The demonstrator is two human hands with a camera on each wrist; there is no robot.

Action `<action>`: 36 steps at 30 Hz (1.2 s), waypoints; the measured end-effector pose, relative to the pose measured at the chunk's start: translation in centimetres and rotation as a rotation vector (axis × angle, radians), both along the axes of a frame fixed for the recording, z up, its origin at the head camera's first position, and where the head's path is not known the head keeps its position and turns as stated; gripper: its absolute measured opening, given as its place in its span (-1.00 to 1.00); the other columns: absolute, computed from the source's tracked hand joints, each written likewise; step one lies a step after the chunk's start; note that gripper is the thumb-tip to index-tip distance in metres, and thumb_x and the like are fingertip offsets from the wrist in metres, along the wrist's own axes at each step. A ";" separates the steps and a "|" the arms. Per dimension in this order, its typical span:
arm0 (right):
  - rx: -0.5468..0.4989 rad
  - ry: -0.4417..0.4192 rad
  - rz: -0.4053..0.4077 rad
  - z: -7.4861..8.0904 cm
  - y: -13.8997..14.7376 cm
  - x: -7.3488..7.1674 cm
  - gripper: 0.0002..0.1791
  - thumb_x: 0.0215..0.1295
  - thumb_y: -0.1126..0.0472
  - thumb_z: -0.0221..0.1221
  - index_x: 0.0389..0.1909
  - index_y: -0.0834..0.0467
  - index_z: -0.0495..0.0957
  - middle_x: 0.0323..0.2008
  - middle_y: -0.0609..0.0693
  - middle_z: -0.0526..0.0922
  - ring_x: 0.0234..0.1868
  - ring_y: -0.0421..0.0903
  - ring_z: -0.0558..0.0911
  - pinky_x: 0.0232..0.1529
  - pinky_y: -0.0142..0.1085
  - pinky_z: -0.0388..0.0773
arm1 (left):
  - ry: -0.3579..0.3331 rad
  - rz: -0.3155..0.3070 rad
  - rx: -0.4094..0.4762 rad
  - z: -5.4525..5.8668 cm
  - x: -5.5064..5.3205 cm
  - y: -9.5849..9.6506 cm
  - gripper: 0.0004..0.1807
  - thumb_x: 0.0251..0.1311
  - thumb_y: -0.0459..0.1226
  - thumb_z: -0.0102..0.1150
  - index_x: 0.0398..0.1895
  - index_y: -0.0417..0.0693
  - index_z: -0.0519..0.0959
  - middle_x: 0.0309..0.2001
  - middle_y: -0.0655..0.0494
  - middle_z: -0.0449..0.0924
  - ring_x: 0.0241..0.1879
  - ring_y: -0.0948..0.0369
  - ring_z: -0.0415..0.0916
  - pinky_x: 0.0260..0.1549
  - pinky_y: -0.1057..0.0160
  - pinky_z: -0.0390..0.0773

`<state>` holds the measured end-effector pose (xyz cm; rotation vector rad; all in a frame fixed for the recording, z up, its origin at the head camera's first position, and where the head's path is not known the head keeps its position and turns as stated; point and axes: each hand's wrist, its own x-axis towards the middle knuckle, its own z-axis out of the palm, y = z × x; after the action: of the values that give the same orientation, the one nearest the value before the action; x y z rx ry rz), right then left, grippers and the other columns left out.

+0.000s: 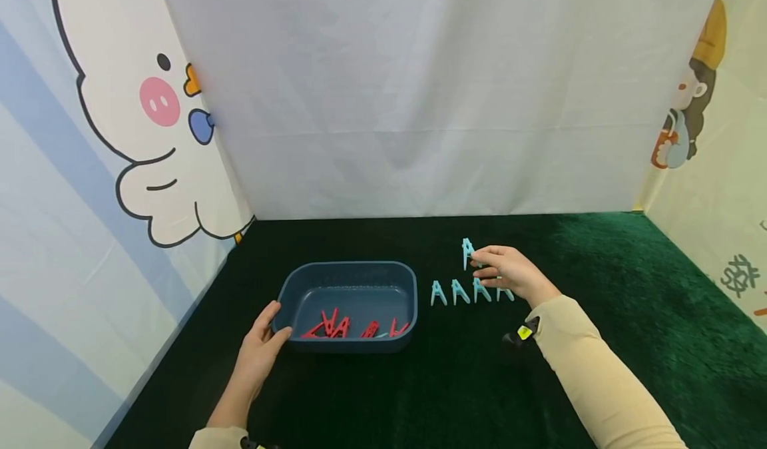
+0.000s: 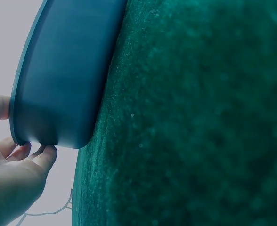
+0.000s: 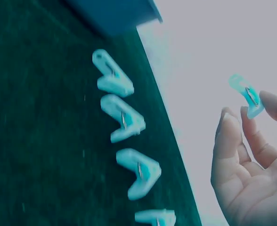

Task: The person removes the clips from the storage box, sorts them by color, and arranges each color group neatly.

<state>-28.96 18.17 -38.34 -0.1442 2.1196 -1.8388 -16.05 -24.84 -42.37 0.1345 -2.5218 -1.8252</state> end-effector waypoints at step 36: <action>0.145 -0.141 -0.136 -2.9 8.4 0.9 -0.50 0.31 0.10 0.08 0.05 0.44 0.34 -0.23 0.10 0.50 -0.42 -0.18 0.52 -0.34 -0.35 0.56 | -0.009 -0.006 0.037 0.1 0.0 0.0 -0.40 0.36 -0.32 -0.12 0.41 -0.22 -0.03 0.44 -0.06 -0.23 0.37 -0.01 -0.20 0.24 0.05 0.00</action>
<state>-28.04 26.53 -41.21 0.1628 2.2004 -1.7035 -16.09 -24.85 -42.24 0.1368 -2.4976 -1.8784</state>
